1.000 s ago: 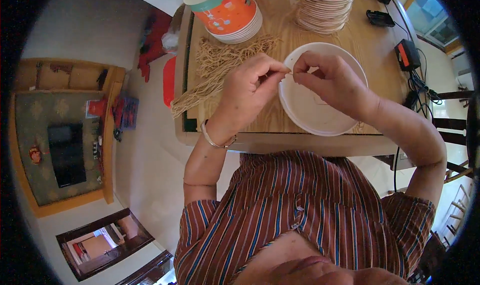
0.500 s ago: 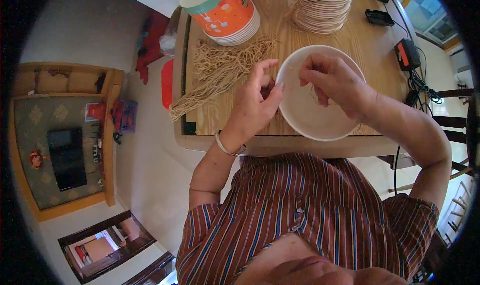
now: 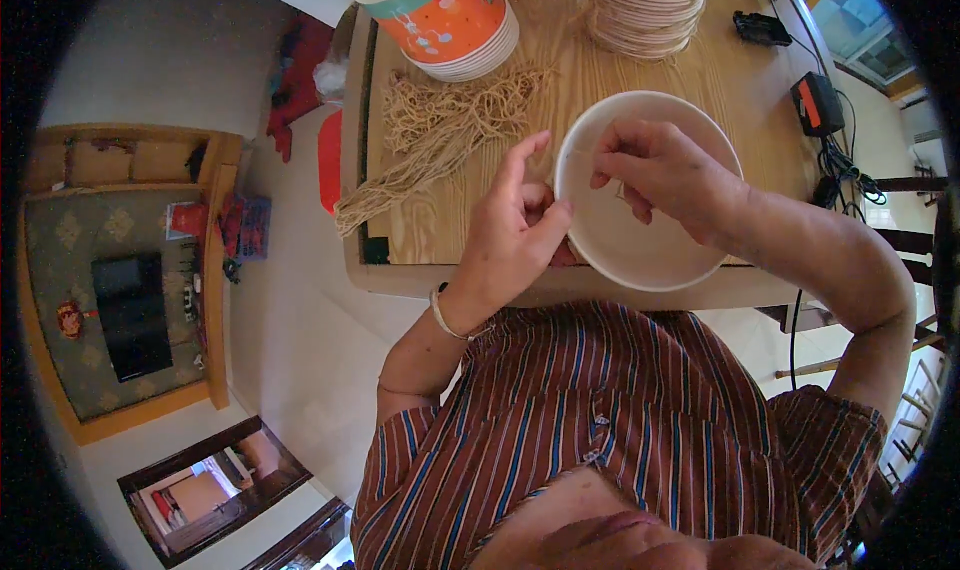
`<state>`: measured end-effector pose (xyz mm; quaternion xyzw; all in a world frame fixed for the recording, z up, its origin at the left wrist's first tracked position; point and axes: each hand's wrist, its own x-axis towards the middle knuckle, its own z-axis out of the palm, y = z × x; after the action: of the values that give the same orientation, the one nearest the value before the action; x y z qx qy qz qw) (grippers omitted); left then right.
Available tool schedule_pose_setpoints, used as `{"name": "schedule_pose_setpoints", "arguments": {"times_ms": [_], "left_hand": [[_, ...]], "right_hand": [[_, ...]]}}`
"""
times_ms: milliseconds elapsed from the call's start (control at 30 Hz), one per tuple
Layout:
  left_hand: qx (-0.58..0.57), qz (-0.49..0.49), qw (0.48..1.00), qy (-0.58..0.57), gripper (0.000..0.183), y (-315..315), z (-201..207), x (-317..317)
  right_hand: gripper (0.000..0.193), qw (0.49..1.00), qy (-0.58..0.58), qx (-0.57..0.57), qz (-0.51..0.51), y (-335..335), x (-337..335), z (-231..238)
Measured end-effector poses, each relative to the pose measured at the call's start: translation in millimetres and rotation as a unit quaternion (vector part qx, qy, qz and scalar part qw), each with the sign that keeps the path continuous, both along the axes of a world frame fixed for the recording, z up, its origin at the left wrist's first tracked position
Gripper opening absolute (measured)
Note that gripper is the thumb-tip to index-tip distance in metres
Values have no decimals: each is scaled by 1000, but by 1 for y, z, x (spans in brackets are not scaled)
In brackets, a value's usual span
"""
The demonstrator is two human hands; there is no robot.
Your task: Threading and tying twine handles onto paper holiday buckets.
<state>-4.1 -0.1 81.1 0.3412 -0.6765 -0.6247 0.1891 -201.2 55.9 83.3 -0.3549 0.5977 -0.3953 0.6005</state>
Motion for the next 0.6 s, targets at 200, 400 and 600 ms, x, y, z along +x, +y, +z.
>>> {"name": "schedule_pose_setpoints", "arguments": {"times_ms": [200,400,600], "left_hand": [[51,-4,999,-4,60,2,6,3],[52,-7,999,0,60,2,2,3],[57,-12,998,8,60,2,1,2]], "right_hand": [[13,1000,19,11,20,2,2,3],[13,999,18,9,43,4,-1,-4],[13,999,-4,10,36,5,2,0]]}}
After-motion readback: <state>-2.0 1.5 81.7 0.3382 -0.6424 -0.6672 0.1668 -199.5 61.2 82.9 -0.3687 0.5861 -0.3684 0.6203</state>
